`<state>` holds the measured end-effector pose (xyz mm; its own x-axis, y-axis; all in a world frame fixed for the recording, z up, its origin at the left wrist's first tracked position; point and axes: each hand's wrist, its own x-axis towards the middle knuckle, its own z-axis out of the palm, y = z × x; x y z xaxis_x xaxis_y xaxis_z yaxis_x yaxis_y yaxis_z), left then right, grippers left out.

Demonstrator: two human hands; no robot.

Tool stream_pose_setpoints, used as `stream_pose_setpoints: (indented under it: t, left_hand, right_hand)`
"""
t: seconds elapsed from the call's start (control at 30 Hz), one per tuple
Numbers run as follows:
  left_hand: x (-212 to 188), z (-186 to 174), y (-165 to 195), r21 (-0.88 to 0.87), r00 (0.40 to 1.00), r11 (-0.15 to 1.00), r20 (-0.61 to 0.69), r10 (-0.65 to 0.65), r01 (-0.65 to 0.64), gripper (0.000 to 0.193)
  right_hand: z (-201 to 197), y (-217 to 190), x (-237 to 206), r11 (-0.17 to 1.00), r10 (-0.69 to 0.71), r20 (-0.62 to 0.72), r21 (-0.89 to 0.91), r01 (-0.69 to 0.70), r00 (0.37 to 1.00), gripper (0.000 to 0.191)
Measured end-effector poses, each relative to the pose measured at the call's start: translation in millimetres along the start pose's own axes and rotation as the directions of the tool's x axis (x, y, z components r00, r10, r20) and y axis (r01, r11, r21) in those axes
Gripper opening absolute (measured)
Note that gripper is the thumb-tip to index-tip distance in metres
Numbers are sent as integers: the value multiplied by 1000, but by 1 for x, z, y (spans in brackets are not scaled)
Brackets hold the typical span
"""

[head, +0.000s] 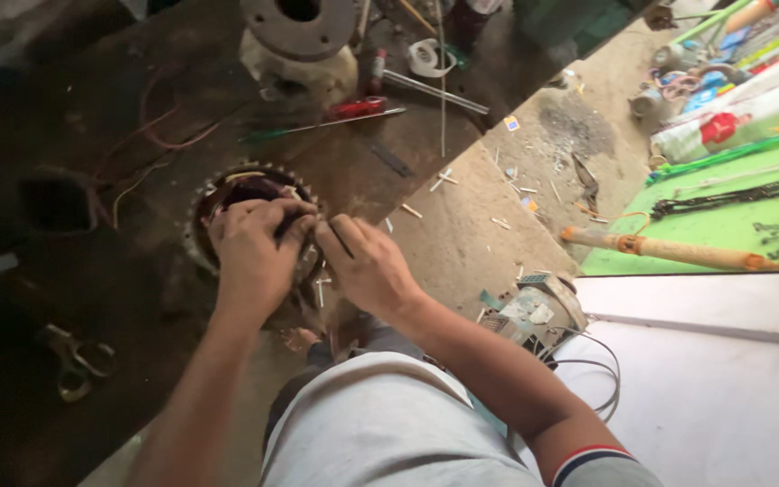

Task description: The person works on an electric motor stator on a cluttered workbench, threading and pressing copper wire into the stator slots by hand and using pliers to cut and tuck the wire ends. They reposition the stator and continue winding and securing the wire throughout the clip.

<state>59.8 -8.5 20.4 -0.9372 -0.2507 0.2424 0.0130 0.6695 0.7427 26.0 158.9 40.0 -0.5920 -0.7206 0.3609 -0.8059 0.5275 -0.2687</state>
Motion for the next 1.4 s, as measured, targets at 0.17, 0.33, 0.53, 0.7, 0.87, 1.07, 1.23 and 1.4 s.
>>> stream_pose_setpoints:
  t: [0.17,0.33,0.53,0.7,0.87,1.07,1.23,1.4]
  left_hand:
    - [-2,0,6,-53,999,998,-17,-31,30,17]
    - [-1,-1,8,16,1000,1000,-15,-12,12,17]
    - [-1,0,5,13,999,1000,-47,22,-22,17]
    - [0,2,3,25,995,999,-84,50,-48,17]
    - [0,3,-4,28,991,998,-120,55,-53,17]
    - [-3,-3,-9,-50,990,998,-135,41,-48,17]
    - [-2,-8,-5,-28,988,998,-144,51,-55,14]
    - [-4,-8,-8,-56,987,997,-152,41,-51,14]
  right_hand:
    - [2,-4,13,379,648,333,639,-670,685,25]
    - [-17,-3,4,369,591,396,642,-672,703,25]
    - [-29,0,0,993,-99,-196,-88,83,976,35]
    - [3,4,14,-364,508,694,710,-603,511,25]
    - [-6,12,-8,702,432,241,515,-492,869,22]
    - [-7,6,-6,996,-93,-117,-22,91,989,20]
    - [17,-5,13,138,637,477,702,-699,605,26]
    - [5,-6,-1,417,693,440,402,-815,571,28]
